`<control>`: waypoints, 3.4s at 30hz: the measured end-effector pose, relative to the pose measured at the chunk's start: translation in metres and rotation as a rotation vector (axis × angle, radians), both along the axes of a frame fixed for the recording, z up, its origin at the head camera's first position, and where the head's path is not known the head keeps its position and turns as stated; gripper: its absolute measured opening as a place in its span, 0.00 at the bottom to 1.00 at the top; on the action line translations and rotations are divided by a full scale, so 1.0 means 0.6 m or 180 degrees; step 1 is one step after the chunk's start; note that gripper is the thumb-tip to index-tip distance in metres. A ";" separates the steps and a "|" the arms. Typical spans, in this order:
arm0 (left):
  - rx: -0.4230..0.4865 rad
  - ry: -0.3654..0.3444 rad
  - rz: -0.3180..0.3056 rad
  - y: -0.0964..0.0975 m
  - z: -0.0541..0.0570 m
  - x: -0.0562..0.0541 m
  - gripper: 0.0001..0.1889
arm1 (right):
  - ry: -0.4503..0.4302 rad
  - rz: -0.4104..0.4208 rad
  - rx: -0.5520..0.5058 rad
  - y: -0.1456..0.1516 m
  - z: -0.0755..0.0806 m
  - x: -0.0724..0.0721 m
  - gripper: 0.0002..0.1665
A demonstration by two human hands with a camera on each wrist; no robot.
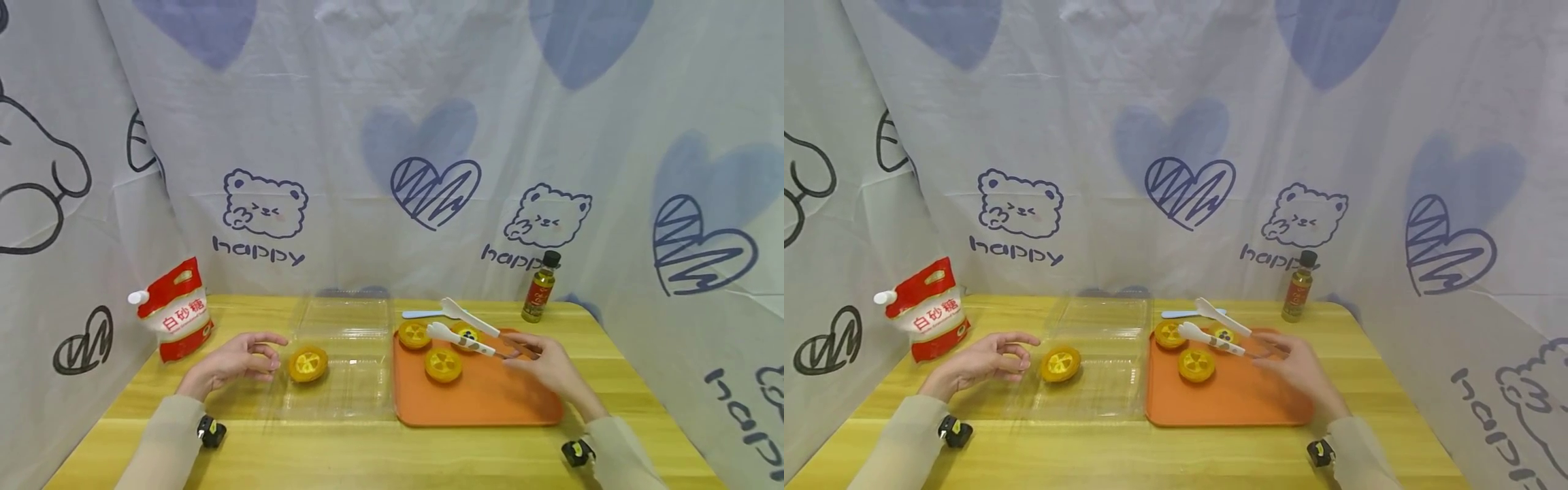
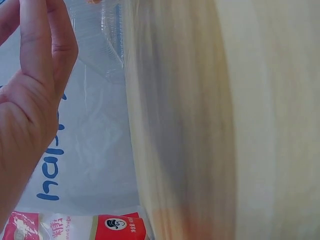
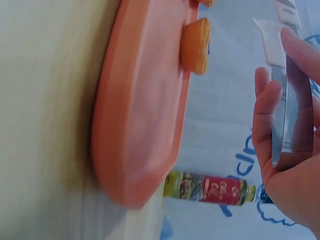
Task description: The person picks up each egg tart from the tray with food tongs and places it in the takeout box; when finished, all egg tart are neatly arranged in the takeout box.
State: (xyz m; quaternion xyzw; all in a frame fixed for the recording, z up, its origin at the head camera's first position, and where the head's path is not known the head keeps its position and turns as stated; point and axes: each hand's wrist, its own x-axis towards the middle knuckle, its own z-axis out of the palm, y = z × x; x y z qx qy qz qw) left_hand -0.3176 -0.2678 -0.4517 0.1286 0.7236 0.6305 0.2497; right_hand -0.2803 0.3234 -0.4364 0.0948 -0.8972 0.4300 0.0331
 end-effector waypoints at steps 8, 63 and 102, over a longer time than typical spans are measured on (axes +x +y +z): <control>0.0029 0.0005 -0.0011 -0.001 0.006 0.002 0.34 | 0.0156 -0.0315 0.0375 0.022 -0.006 0.000 0.32; 0.0076 0.0009 0.0033 -0.001 0.004 0.004 0.32 | -0.0012 -0.0443 0.0948 0.039 -0.029 0.002 0.29; 0.0014 0.0024 0.0057 0.001 0.007 0.002 0.33 | -0.0119 -0.0116 0.0146 -0.074 -0.004 0.009 0.23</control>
